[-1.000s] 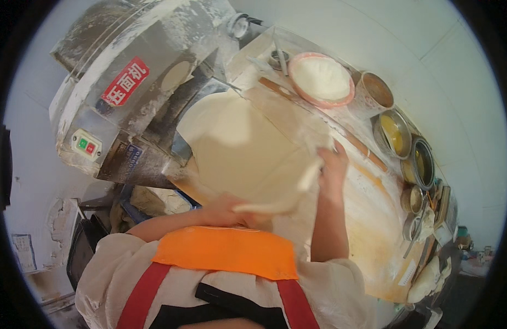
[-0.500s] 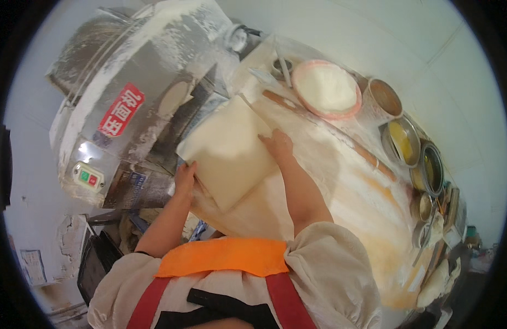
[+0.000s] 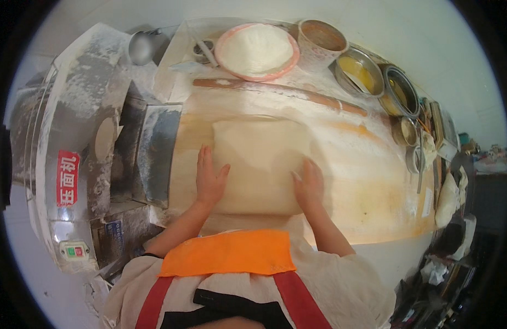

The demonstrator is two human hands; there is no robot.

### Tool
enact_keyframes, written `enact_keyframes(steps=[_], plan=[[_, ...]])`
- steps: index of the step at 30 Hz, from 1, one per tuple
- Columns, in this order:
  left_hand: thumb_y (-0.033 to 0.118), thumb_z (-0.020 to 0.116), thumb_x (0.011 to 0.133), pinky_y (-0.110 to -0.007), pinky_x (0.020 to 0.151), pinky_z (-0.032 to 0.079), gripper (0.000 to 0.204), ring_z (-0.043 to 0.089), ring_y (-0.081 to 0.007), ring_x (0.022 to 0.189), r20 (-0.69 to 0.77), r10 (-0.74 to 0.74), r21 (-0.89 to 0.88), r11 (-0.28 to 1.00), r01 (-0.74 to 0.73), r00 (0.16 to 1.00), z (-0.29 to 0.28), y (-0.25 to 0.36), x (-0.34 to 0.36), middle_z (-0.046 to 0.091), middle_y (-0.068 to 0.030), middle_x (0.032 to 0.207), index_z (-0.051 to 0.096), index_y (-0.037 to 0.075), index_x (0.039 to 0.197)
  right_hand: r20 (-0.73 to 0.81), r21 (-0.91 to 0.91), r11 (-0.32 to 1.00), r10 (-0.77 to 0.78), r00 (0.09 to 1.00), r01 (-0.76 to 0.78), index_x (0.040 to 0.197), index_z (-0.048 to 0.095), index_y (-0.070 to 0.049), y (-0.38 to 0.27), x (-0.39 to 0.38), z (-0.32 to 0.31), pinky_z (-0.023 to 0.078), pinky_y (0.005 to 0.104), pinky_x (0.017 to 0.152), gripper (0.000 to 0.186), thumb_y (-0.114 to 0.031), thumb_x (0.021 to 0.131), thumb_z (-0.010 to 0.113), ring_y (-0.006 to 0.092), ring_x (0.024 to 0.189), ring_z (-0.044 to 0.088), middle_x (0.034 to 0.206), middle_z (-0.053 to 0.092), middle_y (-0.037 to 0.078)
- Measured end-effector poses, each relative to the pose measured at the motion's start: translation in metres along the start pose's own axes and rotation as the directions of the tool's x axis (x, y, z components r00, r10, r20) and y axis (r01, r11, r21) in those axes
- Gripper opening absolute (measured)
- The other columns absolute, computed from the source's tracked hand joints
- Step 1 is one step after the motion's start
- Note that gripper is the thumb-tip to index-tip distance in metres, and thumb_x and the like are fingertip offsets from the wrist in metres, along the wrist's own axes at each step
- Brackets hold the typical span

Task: The person sprays water on dough circles, sprinkles seeds on them, places the tray into a rack, and then uses a dough sheeter and rolling pin to prepare a large sheet of dough before cutting out new circles.

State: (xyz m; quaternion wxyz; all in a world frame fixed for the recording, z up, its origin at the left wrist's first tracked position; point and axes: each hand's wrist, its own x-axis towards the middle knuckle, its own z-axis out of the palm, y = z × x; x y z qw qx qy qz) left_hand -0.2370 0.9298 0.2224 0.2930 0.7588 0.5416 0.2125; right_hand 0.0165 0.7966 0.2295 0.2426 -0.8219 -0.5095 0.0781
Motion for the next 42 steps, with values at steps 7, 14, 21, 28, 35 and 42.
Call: enact_keyframes(steps=[7,14,21,28,35,42], plan=[[0.041,0.063,0.083,-0.064,0.107,0.019,0.077,0.023,-0.0372,0.141,0.196,0.314,0.265,0.895,-0.358,0.929,0.005,-0.016,-0.019,0.029,-0.0187,0.150,0.035,-0.002,0.140,0.426,-0.075,0.846,-0.452,0.784,0.528,0.128,0.051,-0.001,-0.076,0.136,0.065,0.032,0.0495,0.107,0.060,-0.042,0.086,0.060,0.0348,0.128,0.040,0.137,0.046,0.019],[0.048,0.061,0.084,-0.064,0.106,0.020,0.080,0.023,-0.0374,0.141,0.232,0.317,0.243,0.897,-0.370,0.920,0.000,-0.020,-0.011,0.027,-0.0169,0.152,0.034,0.000,0.141,0.082,0.047,0.881,-0.474,0.877,0.471,0.093,0.072,-0.007,-0.114,0.345,0.065,0.051,0.0401,0.080,0.026,-0.022,0.084,0.053,0.0325,0.086,0.066,0.091,0.069,0.018],[0.047,0.061,0.084,-0.064,0.107,0.017,0.085,0.016,-0.0385,0.143,0.277,0.298,0.265,0.890,-0.371,0.914,0.001,-0.022,-0.010,0.019,-0.0170,0.155,0.025,0.000,0.146,0.167,0.645,0.762,-0.063,0.984,-0.061,0.088,0.072,-0.005,-0.106,0.294,0.071,0.050,0.0339,0.073,0.020,-0.016,0.077,0.060,0.0239,0.077,0.065,0.082,0.069,0.014],[0.044,0.061,0.085,-0.059,0.110,0.018,0.084,0.014,-0.0368,0.143,0.313,0.275,0.284,0.886,-0.366,0.909,-0.001,-0.013,-0.006,0.019,-0.0173,0.155,0.025,-0.001,0.146,-0.109,0.261,0.956,0.170,0.979,-0.137,0.102,0.067,-0.002,0.029,0.162,0.071,0.049,0.0386,0.075,0.025,-0.011,0.085,0.050,0.0252,0.080,0.062,0.086,0.067,0.014],[0.034,0.061,0.088,-0.039,0.098,0.042,0.062,0.052,-0.0349,0.119,-0.104,-0.349,-0.184,0.927,0.327,0.931,0.005,-0.034,-0.004,0.052,-0.0251,0.129,0.044,-0.006,0.132,0.382,0.498,0.726,-0.674,0.632,0.474,0.120,0.055,-0.004,-0.115,0.019,0.117,0.031,0.0452,0.108,0.039,-0.007,0.082,0.053,0.0365,0.124,0.045,0.131,0.051,0.020],[0.044,0.074,0.077,-0.037,0.077,0.049,0.061,0.063,-0.0269,0.087,0.491,-0.503,-0.366,0.621,0.693,0.711,-0.030,-0.020,0.015,0.066,-0.0158,0.097,0.061,-0.007,0.108,0.043,-0.131,0.980,0.154,0.987,-0.147,0.097,0.064,-0.005,0.070,0.057,0.016,0.048,0.0478,0.081,0.039,-0.040,0.079,0.067,0.0368,0.091,0.061,0.091,0.065,0.017]])
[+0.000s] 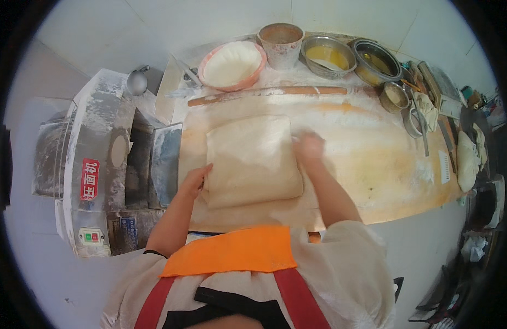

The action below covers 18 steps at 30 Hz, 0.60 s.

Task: The person sprays water on dough circles, sprinkles seeds on them, places the tray into a rack, and then uses a dough sheeter and rolling pin to prepare a large sheet of dough before cutting out new circles.

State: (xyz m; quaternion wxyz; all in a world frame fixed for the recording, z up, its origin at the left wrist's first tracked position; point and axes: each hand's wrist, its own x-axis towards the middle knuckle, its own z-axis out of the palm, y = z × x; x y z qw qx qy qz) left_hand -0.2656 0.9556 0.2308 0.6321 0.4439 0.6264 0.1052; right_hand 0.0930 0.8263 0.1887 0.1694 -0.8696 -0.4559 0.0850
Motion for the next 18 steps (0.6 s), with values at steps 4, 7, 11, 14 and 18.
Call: enact_keyframes(steps=[4,7,11,14,18], plan=[[0.046,0.077,0.074,-0.034,0.072,0.049,0.063,0.063,-0.0216,0.082,-0.174,0.209,0.236,0.958,-0.165,0.962,0.019,-0.042,0.032,0.066,-0.0111,0.089,0.062,-0.007,0.104,0.271,0.013,0.960,0.266,0.925,-0.280,0.103,0.062,-0.004,-0.021,-0.063,-0.045,0.050,0.0453,0.079,0.046,-0.040,0.076,0.069,0.0355,0.093,0.063,0.096,0.067,0.019],[0.043,0.078,0.073,-0.034,0.073,0.049,0.064,0.063,-0.0224,0.085,-0.086,0.139,0.073,0.989,-0.132,0.987,0.015,-0.047,0.044,0.067,-0.0135,0.092,0.062,-0.008,0.108,0.199,0.468,0.830,0.237,0.951,-0.305,0.107,0.061,0.002,-0.032,-0.105,0.011,0.052,0.0438,0.077,0.045,-0.031,0.077,0.069,0.0324,0.090,0.065,0.097,0.067,0.017],[0.033,0.077,0.074,-0.036,0.073,0.050,0.051,0.064,-0.0224,0.084,-0.059,0.521,0.173,0.845,-0.506,0.851,-0.002,0.046,-0.014,0.068,-0.0148,0.095,0.065,-0.005,0.105,0.621,0.749,-0.214,-0.104,0.777,-0.627,0.104,0.061,0.002,-0.066,-0.067,-0.013,0.055,0.0420,0.076,0.030,-0.017,0.081,0.061,0.0281,0.086,0.065,0.095,0.066,0.014],[0.033,0.077,0.072,-0.032,0.070,0.050,0.042,0.064,-0.0170,0.079,-0.005,0.643,0.459,0.682,-0.569,0.766,-0.051,0.159,-0.106,0.069,-0.0103,0.088,0.070,-0.002,0.093,0.488,0.714,-0.425,-0.269,0.830,-0.557,0.102,0.059,0.000,-0.157,-0.046,-0.104,0.056,0.0415,0.073,0.025,-0.015,0.083,0.058,0.0260,0.087,0.066,0.092,0.065,0.013],[0.039,0.081,0.066,-0.035,0.067,0.050,0.045,0.064,-0.0202,0.068,-0.256,0.836,0.761,0.484,-0.432,0.485,-0.164,0.257,-0.205,0.068,-0.0115,0.075,0.071,-0.002,0.081,0.195,0.785,-0.461,-0.451,0.871,-0.414,0.111,0.057,0.001,-0.293,-0.056,-0.211,0.056,0.0392,0.076,0.032,-0.019,0.086,0.053,0.0239,0.087,0.066,0.095,0.065,0.013]])
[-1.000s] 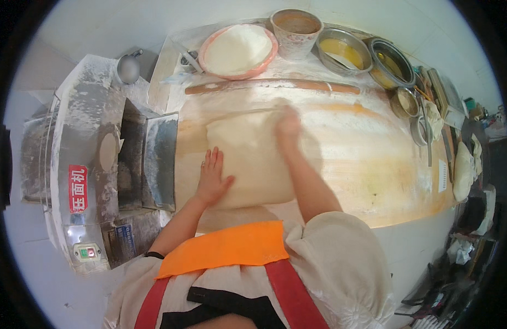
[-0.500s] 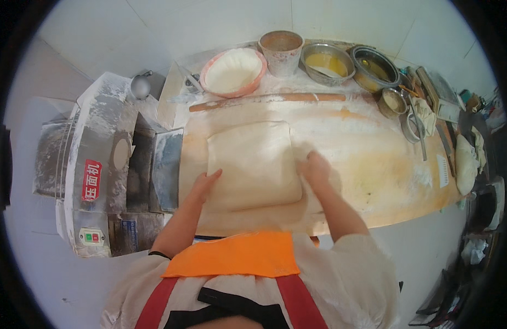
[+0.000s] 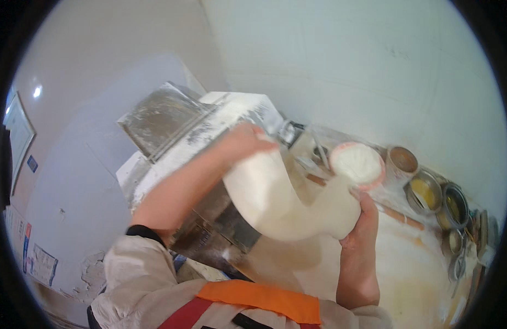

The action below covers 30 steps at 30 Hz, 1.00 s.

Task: The person sprays water on dough circles, sprinkles seeds on them, places the tray into a rack, and then uses a dough sheeter and rolling pin to prepare a large sheet of dough before cutting out new circles.

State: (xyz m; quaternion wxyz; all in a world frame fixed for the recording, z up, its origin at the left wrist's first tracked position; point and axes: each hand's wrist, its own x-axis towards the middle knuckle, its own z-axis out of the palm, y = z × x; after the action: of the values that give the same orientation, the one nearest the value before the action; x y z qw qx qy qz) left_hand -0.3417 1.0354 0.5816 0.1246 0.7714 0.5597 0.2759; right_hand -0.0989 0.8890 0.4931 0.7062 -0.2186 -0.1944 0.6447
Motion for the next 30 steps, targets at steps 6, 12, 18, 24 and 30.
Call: enact_keyframes(steps=[6,12,18,24,30], plan=[[0.027,0.073,0.076,-0.038,0.080,0.051,0.049,0.065,-0.0237,0.090,-0.387,-0.028,-0.187,0.981,-0.049,0.922,-0.239,-0.006,0.027,0.067,-0.0169,0.099,0.061,-0.004,0.111,0.599,-0.014,0.994,-0.079,0.797,0.109,0.114,0.055,0.000,0.049,0.088,0.192,0.054,0.0346,0.076,0.030,-0.014,0.088,0.056,0.0229,0.088,0.065,0.100,0.065,0.013],[0.039,0.070,0.076,-0.042,0.090,0.048,0.051,0.062,-0.0280,0.107,-0.590,0.116,0.628,0.688,0.363,0.799,-0.316,-0.170,0.097,0.065,-0.0115,0.115,0.064,0.009,0.117,0.661,-0.197,0.973,0.038,0.750,0.124,0.111,0.055,-0.001,0.192,0.163,0.294,0.051,0.0339,0.076,0.032,-0.007,0.081,0.063,0.0205,0.090,0.062,0.099,0.062,0.013],[0.059,0.074,0.065,-0.060,0.111,0.019,0.091,0.020,-0.0344,0.142,-0.017,-0.221,0.818,0.558,0.140,0.975,-0.205,-0.286,0.063,0.029,-0.0121,0.152,0.042,0.023,0.143,0.663,-0.464,0.728,-0.091,0.743,0.504,0.111,0.060,0.001,0.238,0.148,0.211,0.049,0.0300,0.087,0.028,-0.006,0.083,0.059,0.0161,0.099,0.062,0.108,0.066,0.014],[0.044,0.079,0.064,-0.065,0.111,0.011,0.084,0.013,-0.0330,0.145,0.189,-0.123,0.783,0.618,-0.074,0.974,-0.161,-0.308,0.048,0.025,-0.0100,0.154,0.047,0.024,0.139,0.175,-0.549,0.779,-0.246,0.953,0.302,0.112,0.059,0.000,0.220,0.173,0.073,0.049,0.0287,0.079,0.027,-0.006,0.086,0.057,0.0165,0.090,0.063,0.097,0.067,0.009],[0.032,0.078,0.068,-0.054,0.113,0.018,0.073,0.021,-0.0301,0.143,0.361,-0.103,0.417,0.907,-0.061,0.927,-0.172,-0.293,0.047,0.034,-0.0109,0.150,0.051,0.017,0.134,-0.404,-0.668,0.612,0.181,0.897,-0.424,0.115,0.057,0.002,0.263,0.150,-0.093,0.050,0.0330,0.071,0.038,-0.013,0.080,0.062,0.0212,0.084,0.063,0.096,0.065,0.011]])
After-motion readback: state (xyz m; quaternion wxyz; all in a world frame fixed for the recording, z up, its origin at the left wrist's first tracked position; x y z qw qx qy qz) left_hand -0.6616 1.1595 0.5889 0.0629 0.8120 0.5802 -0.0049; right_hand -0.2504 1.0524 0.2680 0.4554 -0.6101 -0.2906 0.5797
